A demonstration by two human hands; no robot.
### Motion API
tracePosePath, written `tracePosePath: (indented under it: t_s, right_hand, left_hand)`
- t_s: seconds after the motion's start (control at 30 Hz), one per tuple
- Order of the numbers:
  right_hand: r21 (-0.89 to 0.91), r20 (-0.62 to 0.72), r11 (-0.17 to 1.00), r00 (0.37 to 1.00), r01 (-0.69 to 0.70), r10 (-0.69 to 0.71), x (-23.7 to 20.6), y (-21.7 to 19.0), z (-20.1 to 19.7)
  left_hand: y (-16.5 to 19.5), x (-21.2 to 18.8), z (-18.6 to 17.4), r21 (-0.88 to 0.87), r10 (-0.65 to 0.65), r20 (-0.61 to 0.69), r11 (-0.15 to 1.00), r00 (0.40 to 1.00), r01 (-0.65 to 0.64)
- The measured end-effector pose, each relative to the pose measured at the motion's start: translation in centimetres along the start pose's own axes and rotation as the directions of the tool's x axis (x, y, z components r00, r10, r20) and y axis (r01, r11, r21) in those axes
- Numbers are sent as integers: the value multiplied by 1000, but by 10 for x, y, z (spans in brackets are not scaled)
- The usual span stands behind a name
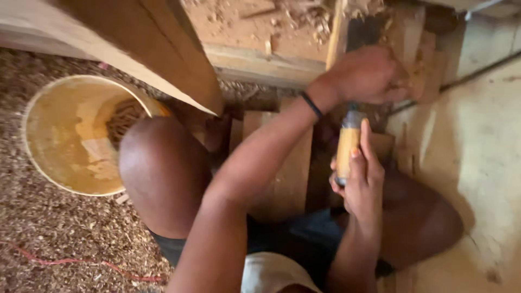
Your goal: The person chisels a piece of wood held in a wooden frame on the floor, repeatedly striking the chisel to remove wood shavings.
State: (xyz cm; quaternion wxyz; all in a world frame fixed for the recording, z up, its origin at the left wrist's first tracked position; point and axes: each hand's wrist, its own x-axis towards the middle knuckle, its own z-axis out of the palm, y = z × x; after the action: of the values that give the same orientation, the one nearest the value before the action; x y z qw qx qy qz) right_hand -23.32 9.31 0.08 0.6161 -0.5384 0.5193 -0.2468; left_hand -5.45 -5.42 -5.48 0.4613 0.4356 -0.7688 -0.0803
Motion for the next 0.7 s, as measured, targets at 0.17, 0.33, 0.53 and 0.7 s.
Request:
tracePosePath:
  t_s: [0.17,0.33,0.53,0.7]
  right_hand:
    - [154,13,983,994,104,-107,2,13,1]
    - [266,-17,951,987,157,-158,-2,32,-12]
    - [272,-32,931,969,243,-243,-14,28,-28]
    - [166,-2,959,973,229,-232,-44,23,-69]
  left_hand:
    - [17,-6,-4,26,-6,-61,1000,998,8]
    - [35,-6,-9,142,97,-7,985,995,-94]
    - [60,7,-10,91,171,-52,982,984,-165]
    - [91,8,17,42,152,-153,988,976,-147]
